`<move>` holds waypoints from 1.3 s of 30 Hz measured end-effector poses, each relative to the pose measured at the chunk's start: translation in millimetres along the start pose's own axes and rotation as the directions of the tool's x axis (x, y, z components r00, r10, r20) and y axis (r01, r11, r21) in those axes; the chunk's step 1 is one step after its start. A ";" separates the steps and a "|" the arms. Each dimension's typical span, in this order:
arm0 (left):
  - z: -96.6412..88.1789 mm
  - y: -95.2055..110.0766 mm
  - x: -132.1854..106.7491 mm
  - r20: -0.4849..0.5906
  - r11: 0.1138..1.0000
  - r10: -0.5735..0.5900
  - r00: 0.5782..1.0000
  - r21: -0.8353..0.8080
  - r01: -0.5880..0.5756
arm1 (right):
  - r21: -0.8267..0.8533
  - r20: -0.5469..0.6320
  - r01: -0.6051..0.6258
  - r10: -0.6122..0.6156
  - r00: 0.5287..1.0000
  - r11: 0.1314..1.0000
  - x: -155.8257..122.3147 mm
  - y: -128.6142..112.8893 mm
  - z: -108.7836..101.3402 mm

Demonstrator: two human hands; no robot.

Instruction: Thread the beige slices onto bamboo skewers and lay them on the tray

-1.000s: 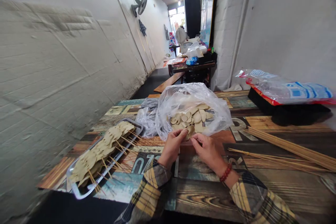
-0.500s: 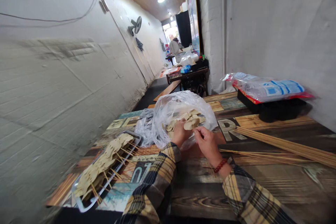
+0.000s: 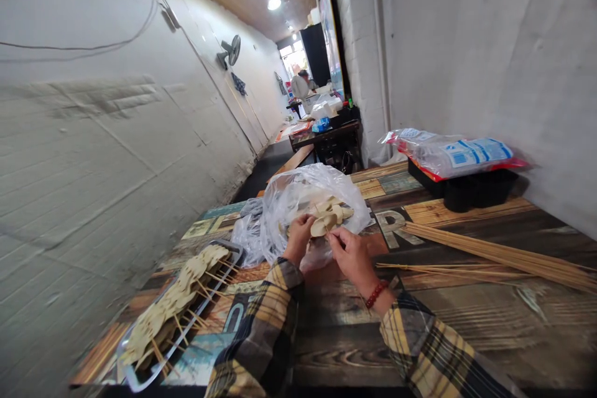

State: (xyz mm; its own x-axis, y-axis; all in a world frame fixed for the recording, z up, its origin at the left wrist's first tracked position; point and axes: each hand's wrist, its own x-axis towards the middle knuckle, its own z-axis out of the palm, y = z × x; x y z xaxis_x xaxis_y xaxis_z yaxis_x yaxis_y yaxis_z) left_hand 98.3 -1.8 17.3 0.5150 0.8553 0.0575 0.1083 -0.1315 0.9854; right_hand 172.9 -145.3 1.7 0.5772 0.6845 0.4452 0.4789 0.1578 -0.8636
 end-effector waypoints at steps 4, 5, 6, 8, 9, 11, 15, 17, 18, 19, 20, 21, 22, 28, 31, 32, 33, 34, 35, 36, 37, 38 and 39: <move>-27.2 2.1 -18.3 -0.026 0.922 -0.146 0.989 -0.366 0.126 | -0.011 0.040 -0.015 0.016 0.999 1.000 -4.2 -6.1 -0.5; -33.5 1.8 -23.9 -0.023 0.904 -0.162 0.987 -0.405 0.139 | -0.015 0.055 -0.017 0.018 0.998 1.000 -5.8 -8.1 -0.8; -39.3 1.1 -29.4 -0.023 0.893 -0.166 0.986 -0.428 0.141 | -0.021 0.072 -0.020 0.021 0.997 1.000 -7.5 -10.2 -1.1; -48.7 -1.1 -39.8 -0.029 0.870 -0.165 0.986 -0.475 0.132 | -0.041 0.115 -0.026 0.031 0.993 0.999 -11.0 -14.3 -1.4; -52.2 -2.4 -44.2 -0.029 0.857 -0.164 0.986 -0.500 0.128 | -0.058 0.138 -0.029 0.036 0.990 0.998 -12.7 -16.2 -1.2; -57.4 -5.1 -51.2 -0.027 0.835 -0.161 0.987 -0.536 0.122 | -0.087 0.184 -0.019 0.035 0.982 0.996 -16.1 -18.7 0.3; -63.6 -11.4 -57.4 -0.059 0.854 -0.134 0.989 -0.514 0.085 | -0.070 0.256 0.024 -0.005 0.967 0.997 -22.6 -15.7 7.8; -66.3 -15.0 -58.3 -0.096 0.875 -0.107 0.990 -0.482 0.048 | -0.051 0.290 0.031 -0.015 0.957 0.998 -25.4 -11.9 11.7; -67.7 -16.6 -58.6 -0.110 0.883 -0.098 0.989 -0.467 0.036 | -0.048 0.307 0.029 -0.013 0.952 0.998 -26.5 -10.4 13.0; -69.0 -18.0 -59.1 -0.121 0.891 -0.095 0.988 -0.454 0.030 | -0.050 0.325 0.025 -0.007 0.946 0.998 -27.4 -9.6 13.7; -70.2 -18.9 -59.6 -0.128 0.897 -0.096 0.987 -0.441 0.030 | -0.057 0.339 0.021 0.000 0.941 0.998 -28.1 -9.5 13.7; -71.3 -19.4 -60.3 -0.133 0.903 -0.099 0.986 -0.429 0.033 | -0.069 0.352 0.018 0.008 0.936 0.997 -28.5 -10.3 13.2; -72.1 -19.3 -61.0 -0.138 0.908 -0.105 0.985 -0.418 0.038 | -0.085 0.364 0.015 0.017 0.931 0.996 -28.6 -11.8 12.3; -72.5 -12.4 -64.5 -0.151 0.907 -0.115 0.982 -0.418 0.041 | -0.144 0.396 0.017 0.042 0.917 0.989 -28.6 -18.7 7.5; -72.2 -9.1 -65.1 -0.166 0.909 -0.088 0.982 -0.417 0.011 | -0.133 0.407 0.002 0.053 0.912 0.991 -31.5 -13.6 8.9; -72.3 -8.3 -65.2 -0.170 0.910 -0.081 0.982 -0.414 0.003 | -0.128 0.416 -0.003 0.056 0.908 0.992 -32.7 -11.6 9.5; -72.6 -7.8 -65.3 -0.174 0.912 -0.074 0.982 -0.409 -0.004 | -0.126 0.424 -0.005 0.058 0.904 0.992 -33.7 -10.0 10.0; -72.8 -7.3 -65.4 -0.179 0.913 -0.068 0.981 -0.407 -0.011 | -0.127 0.430 -0.003 0.058 0.901 0.992 -34.5 -8.9 10.3; -73.2 -7.0 -65.4 -0.188 0.913 -0.062 0.980 -0.408 -0.020 | -0.128 0.434 0.002 0.055 0.899 0.992 -35.0 -8.4 10.4; -73.5 -6.8 -65.4 -0.196 0.912 -0.057 0.979 -0.409 -0.029 | -0.129 0.433 0.010 0.047 0.900 0.992 -35.2 -8.4 10.3; -73.8 -6.7 -65.3 -0.202 0.911 -0.052 0.978 -0.410 -0.036 | -0.130 0.428 0.020 0.037 0.903 0.991 -35.1 -8.9 10.1; -74.0 -6.6 -65.2 -0.209 0.911 -0.048 0.977 -0.410 -0.043 | -0.130 0.425 0.031 0.027 0.905 0.991 -34.9 -9.5 9.9; -74.1 -6.7 -65.1 -0.214 0.912 -0.046 0.976 -0.407 -0.047 | -0.128 0.422 0.040 0.018 0.906 0.991 -34.7 -10.1 9.6</move>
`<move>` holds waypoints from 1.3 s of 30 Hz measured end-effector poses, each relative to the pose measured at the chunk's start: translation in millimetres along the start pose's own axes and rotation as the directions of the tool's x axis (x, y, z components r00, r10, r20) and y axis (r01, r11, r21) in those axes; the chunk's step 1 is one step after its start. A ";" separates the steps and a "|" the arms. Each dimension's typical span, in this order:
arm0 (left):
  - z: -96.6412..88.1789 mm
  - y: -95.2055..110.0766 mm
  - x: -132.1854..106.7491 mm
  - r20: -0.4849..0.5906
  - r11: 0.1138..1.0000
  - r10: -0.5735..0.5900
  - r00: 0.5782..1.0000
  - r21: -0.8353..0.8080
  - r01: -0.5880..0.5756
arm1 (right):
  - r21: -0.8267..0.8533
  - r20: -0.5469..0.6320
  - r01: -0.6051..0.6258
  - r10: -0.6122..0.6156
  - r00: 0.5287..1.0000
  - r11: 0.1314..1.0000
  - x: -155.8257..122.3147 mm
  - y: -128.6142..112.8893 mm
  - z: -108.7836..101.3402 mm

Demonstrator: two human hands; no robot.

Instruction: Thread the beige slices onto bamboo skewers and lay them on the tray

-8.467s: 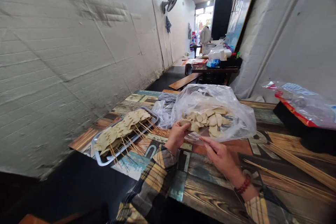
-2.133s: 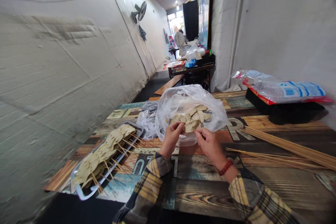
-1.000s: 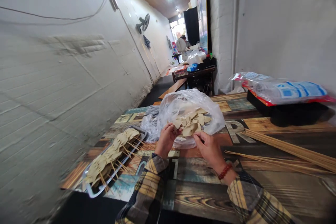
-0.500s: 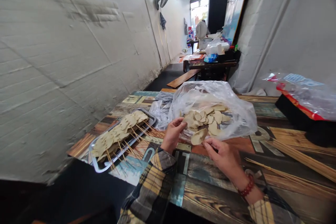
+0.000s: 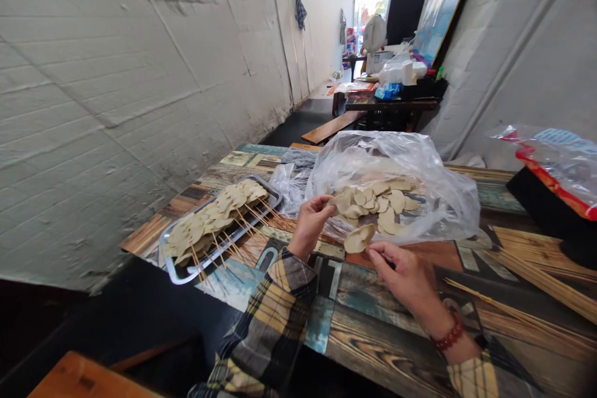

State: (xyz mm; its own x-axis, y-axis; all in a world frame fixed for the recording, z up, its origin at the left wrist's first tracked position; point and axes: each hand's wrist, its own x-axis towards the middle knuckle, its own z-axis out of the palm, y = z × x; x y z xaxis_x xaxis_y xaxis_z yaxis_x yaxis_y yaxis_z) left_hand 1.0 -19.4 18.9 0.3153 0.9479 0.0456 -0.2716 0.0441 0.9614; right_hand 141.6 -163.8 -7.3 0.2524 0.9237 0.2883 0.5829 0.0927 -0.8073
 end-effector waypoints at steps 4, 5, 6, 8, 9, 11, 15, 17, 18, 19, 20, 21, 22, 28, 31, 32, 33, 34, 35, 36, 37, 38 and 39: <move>0.1 -0.7 0.4 0.004 1.000 0.011 1.000 0.022 -0.011 | -0.001 0.006 0.019 -0.019 1.000 1.000 -0.2 0.9 0.0; 0.2 -1.0 0.5 0.007 1.000 0.013 1.000 0.026 -0.013 | -0.004 0.010 0.017 -0.017 1.000 1.000 -0.3 1.9 0.4; 0.2 -1.3 0.4 0.010 0.999 0.016 1.000 0.029 -0.017 | -0.008 0.014 0.012 -0.012 1.000 1.000 -0.4 3.1 1.0; 0.1 -1.8 0.3 0.017 0.999 0.022 1.000 0.037 -0.022 | -0.011 0.019 0.001 -0.001 1.000 1.000 -0.5 5.6 2.2; -0.1 -2.1 0.3 0.022 0.999 0.024 0.999 0.043 -0.025 | -0.007 0.022 -0.002 0.003 1.000 1.000 -0.5 6.7 2.8; -1.0 -3.1 0.6 0.036 0.997 0.031 0.999 0.069 -0.034 | 0.003 0.028 -0.005 0.005 1.000 1.000 -0.1 7.8 3.4; -3.8 -6.9 2.6 0.082 0.986 0.050 0.995 0.155 -0.062 | -0.018 0.027 -0.010 0.011 1.000 1.000 0.9 6.1 2.2; -4.9 -9.0 3.6 0.100 0.978 0.062 0.993 0.193 -0.081 | -0.029 0.025 -0.008 0.009 1.000 1.000 1.2 5.2 1.6; -5.2 -9.9 3.9 0.106 0.974 0.069 0.992 0.209 -0.090 | -0.031 0.025 -0.004 0.004 1.000 1.000 1.3 5.5 1.6; -5.4 -10.5 4.0 0.110 0.969 0.075 0.991 0.225 -0.098 | -0.032 0.026 0.002 -0.001 1.000 0.999 1.4 6.3 2.0; -5.4 -11.0 3.9 0.113 0.966 0.080 0.990 0.238 -0.105 | -0.034 0.026 0.006 -0.005 1.000 0.999 1.3 7.6 2.6; -5.2 -11.1 3.6 0.114 0.962 0.085 0.990 0.251 -0.112 | -0.036 0.025 0.008 -0.007 1.000 0.999 1.3 9.3 3.4; -5.0 -11.1 3.3 0.113 0.957 0.092 0.989 0.263 -0.119 | -0.039 0.024 0.008 -0.007 1.000 0.999 1.2 11.2 4.3; -3.0 -9.0 0.9 0.124 0.939 0.119 0.985 0.309 -0.153 | -0.030 0.018 0.001 0.000 1.000 1.000 1.2 16.9 7.7; -1.1 -8.0 -0.8 0.154 0.950 0.082 0.985 0.288 -0.124 | -0.047 0.005 0.000 0.000 1.000 0.999 2.0 15.3 7.6; -0.2 -7.6 -1.6 0.167 0.957 0.057 0.984 0.271 -0.101 | -0.051 0.000 0.003 -0.003 1.000 0.999 2.3 14.5 7.4; 0.6 -7.0 -2.3 0.181 0.965 0.028 0.983 0.250 -0.074 | -0.052 -0.005 0.008 -0.008 1.000 0.999 2.7 13.6 7.0; 1.4 -6.4 -2.9 0.195 0.973 0.001 0.981 0.228 -0.046 | -0.052 -0.010 0.012 -0.013 1.000 0.999 3.0 12.4 6.6; 1.9 -5.8 -3.4 0.203 0.979 -0.018 0.979 0.203 -0.023 | -0.054 -0.016 0.015 -0.016 1.000 0.998 3.3 11.1 6.0; 2.2 -5.3 -3.8 0.201 0.984 -0.029 0.979 0.176 -0.007 | -0.057 -0.023 0.018 -0.019 1.000 0.998 3.5 9.5 5.3; 2.2 -4.8 -3.9 0.188 0.989 -0.033 0.982 0.149 0.004 | -0.064 -0.031 0.021 -0.023 0.999 0.998 3.6 7.8 4.5; 1.9 -4.5 -3.7 0.168 0.992 -0.034 0.985 0.124 0.014 | -0.075 -0.040 0.024 -0.027 0.999 0.997 3.6 6.0 3.7; 1.4 -4.4 -3.5 0.143 0.995 -0.039 0.989 0.099 0.024 | -0.087 -0.048 0.027 -0.031 0.998 0.996 3.6 4.3 3.0</move>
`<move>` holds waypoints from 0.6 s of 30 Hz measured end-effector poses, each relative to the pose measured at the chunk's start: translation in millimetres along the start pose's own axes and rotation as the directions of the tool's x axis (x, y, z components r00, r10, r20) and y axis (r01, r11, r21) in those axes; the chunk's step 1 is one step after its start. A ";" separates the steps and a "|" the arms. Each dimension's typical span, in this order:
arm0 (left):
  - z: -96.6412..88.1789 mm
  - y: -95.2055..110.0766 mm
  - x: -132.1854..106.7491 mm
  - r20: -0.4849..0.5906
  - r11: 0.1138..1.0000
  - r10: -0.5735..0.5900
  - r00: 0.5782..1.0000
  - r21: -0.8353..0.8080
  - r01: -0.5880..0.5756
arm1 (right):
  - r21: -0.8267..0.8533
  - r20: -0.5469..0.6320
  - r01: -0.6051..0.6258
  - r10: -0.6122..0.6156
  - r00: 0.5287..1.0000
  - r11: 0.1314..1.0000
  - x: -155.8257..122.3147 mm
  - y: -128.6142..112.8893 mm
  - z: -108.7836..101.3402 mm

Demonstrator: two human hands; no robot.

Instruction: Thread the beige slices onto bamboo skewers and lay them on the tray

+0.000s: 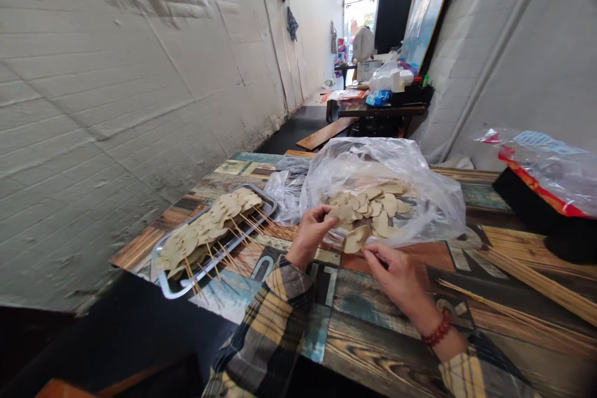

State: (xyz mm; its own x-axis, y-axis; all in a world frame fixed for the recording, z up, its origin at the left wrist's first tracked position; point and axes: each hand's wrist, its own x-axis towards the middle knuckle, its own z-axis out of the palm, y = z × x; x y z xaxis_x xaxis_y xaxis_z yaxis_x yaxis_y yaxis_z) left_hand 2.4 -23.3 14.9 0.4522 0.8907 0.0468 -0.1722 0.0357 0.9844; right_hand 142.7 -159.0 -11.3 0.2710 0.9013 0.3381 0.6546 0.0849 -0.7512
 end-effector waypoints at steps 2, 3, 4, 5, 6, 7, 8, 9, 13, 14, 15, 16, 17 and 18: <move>-1.6 -0.5 0.5 -0.033 0.998 -0.033 0.999 -0.052 0.032 | -0.013 -0.015 0.016 -0.016 1.000 1.000 -0.1 -2.4 -1.2; -2.3 -0.9 0.7 -0.037 0.995 -0.057 0.998 -0.079 0.054 | -0.016 -0.018 0.023 -0.023 1.000 1.000 -0.2 -3.1 -1.5; -2.9 -1.4 0.9 -0.034 0.991 -0.081 0.996 -0.106 0.077 | -0.018 -0.020 0.028 -0.029 0.999 0.999 -0.3 -3.3 -1.7; -3.2 -1.8 0.9 -0.029 0.987 -0.103 0.994 -0.131 0.098 | -0.018 -0.022 0.034 -0.034 0.999 0.999 -0.5 -3.2 -1.7; -3.3 -2.2 0.9 -0.023 0.982 -0.120 0.993 -0.152 0.115 | -0.017 -0.021 0.038 -0.038 0.999 0.999 -0.6 -3.0 -1.8; -3.1 -2.5 0.8 -0.018 0.977 -0.133 0.991 -0.170 0.128 | -0.019 -0.021 0.039 -0.040 0.999 0.999 -0.8 -2.8 -2.0; -2.8 -2.7 0.7 -0.015 0.973 -0.146 0.989 -0.184 0.140 | -0.025 -0.019 0.039 -0.039 0.999 0.999 -0.9 -2.8 -2.3; -2.4 -2.8 0.6 -0.015 0.970 -0.156 0.988 -0.193 0.150 | -0.033 -0.019 0.040 -0.041 0.999 0.999 -1.1 -3.0 -2.7; -1.3 -3.3 0.6 -0.037 0.966 -0.168 0.985 -0.203 0.157 | -0.062 -0.025 0.056 -0.057 0.998 0.997 -1.4 -5.1 -4.1; -1.2 -3.6 0.7 -0.048 0.966 -0.167 0.985 -0.206 0.154 | -0.064 -0.025 0.059 -0.061 0.998 0.996 -1.4 -5.3 -4.0; -1.1 -3.9 0.8 -0.061 0.966 -0.167 0.984 -0.210 0.151 | -0.063 -0.026 0.061 -0.063 0.998 0.996 -1.4 -5.3 -3.9; -1.0 -4.2 0.9 -0.072 0.964 -0.172 0.983 -0.216 0.153 | -0.061 -0.024 0.063 -0.064 0.998 0.996 -1.3 -5.1 -3.6; -1.0 -4.5 1.0 -0.081 0.962 -0.178 0.981 -0.223 0.156 | -0.058 -0.022 0.065 -0.066 0.998 0.996 -1.3 -4.8 -3.4; -0.9 -4.8 1.1 -0.086 0.960 -0.186 0.979 -0.230 0.162 | -0.056 -0.021 0.068 -0.069 0.997 0.996 -1.3 -4.5 -3.1</move>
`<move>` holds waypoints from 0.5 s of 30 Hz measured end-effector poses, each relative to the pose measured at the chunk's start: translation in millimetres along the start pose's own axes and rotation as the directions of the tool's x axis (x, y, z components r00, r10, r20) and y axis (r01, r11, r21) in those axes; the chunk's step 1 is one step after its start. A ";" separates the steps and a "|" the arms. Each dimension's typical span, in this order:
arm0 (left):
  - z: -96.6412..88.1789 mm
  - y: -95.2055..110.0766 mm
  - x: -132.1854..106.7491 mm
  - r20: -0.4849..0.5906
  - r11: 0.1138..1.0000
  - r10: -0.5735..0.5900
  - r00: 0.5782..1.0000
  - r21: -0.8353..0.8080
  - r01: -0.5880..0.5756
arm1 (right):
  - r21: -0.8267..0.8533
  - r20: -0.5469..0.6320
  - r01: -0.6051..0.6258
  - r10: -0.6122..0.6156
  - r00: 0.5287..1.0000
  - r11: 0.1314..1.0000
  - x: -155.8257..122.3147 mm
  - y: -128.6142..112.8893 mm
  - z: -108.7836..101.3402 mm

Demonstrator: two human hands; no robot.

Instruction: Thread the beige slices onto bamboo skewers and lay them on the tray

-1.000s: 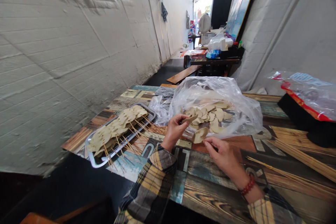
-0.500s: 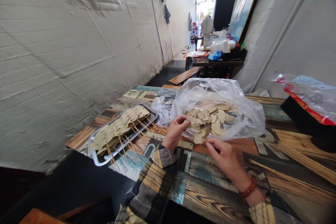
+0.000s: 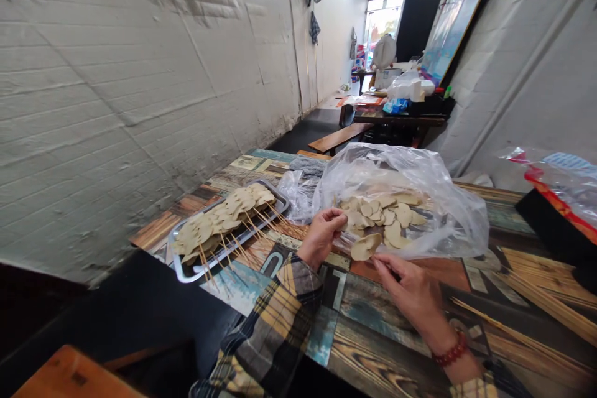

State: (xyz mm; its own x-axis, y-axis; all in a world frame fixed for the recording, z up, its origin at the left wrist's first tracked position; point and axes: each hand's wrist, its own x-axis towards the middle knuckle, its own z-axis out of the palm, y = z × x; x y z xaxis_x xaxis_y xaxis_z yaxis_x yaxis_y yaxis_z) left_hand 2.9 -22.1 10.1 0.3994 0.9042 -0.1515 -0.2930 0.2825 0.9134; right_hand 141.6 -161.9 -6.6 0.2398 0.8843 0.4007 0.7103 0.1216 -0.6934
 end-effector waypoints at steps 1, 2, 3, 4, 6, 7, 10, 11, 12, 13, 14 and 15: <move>0.0 -0.3 0.1 -0.005 1.000 -0.007 1.000 -0.009 0.007 | 0.000 0.000 0.004 -0.004 1.000 1.000 -0.1 0.2 0.1; 0.0 -0.7 0.3 -0.010 1.000 -0.015 1.000 -0.020 0.015 | -0.002 0.000 0.007 -0.007 1.000 1.000 -0.2 0.2 0.1; 0.1 -1.1 0.5 -0.015 0.999 -0.025 1.000 -0.033 0.025 | -0.009 -0.002 0.007 -0.007 1.000 1.000 -0.4 0.1 -0.1; 0.1 -1.5 0.6 -0.019 0.998 -0.037 0.999 -0.048 0.036 | -0.017 -0.002 0.005 -0.005 1.000 1.000 -0.6 -0.1 -0.4; -0.1 -2.3 1.1 -0.026 0.994 -0.065 0.998 -0.084 0.062 | -0.026 -0.003 0.002 -0.002 1.000 1.000 -0.9 -0.8 -1.2; -0.4 -2.6 1.4 -0.027 0.992 -0.078 0.997 -0.102 0.075 | -0.025 -0.002 0.001 -0.001 1.000 1.000 -1.0 -1.1 -1.6; -1.3 -3.2 2.2 -0.025 0.986 -0.099 0.995 -0.134 0.095 | 0.000 0.004 0.001 -0.001 1.000 1.000 -0.5 -1.9 -2.2; -1.7 -3.2 2.4 -0.024 0.986 -0.101 0.995 -0.139 0.097 | 0.011 0.006 0.000 0.000 1.000 1.000 -0.2 -2.1 -2.2; -2.0 -3.0 2.5 -0.023 0.985 -0.101 0.995 -0.143 0.097 | 0.023 0.009 -0.001 0.001 1.000 1.000 0.1 -2.3 -2.2; -2.1 -2.7 2.5 -0.024 0.985 -0.100 0.995 -0.147 0.096 | 0.034 0.014 -0.004 0.003 1.000 0.999 0.4 -2.6 -2.1; -2.2 -2.4 2.4 -0.026 0.984 -0.100 0.995 -0.149 0.095 | 0.043 0.019 -0.005 0.005 1.000 0.999 0.7 -2.8 -2.1; -2.1 -2.2 2.2 -0.027 0.984 -0.100 0.995 -0.150 0.095 | 0.050 0.021 -0.007 0.006 1.000 0.999 0.9 -3.0 -2.1</move>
State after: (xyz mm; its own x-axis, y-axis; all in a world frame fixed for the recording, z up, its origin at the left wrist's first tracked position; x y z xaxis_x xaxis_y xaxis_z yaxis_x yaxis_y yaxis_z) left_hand 2.6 -20.0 6.9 0.4030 0.8798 -0.2520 -0.3807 0.4115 0.8281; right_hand 141.1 -162.5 -2.9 0.2299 0.8941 0.3843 0.6748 0.1381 -0.7249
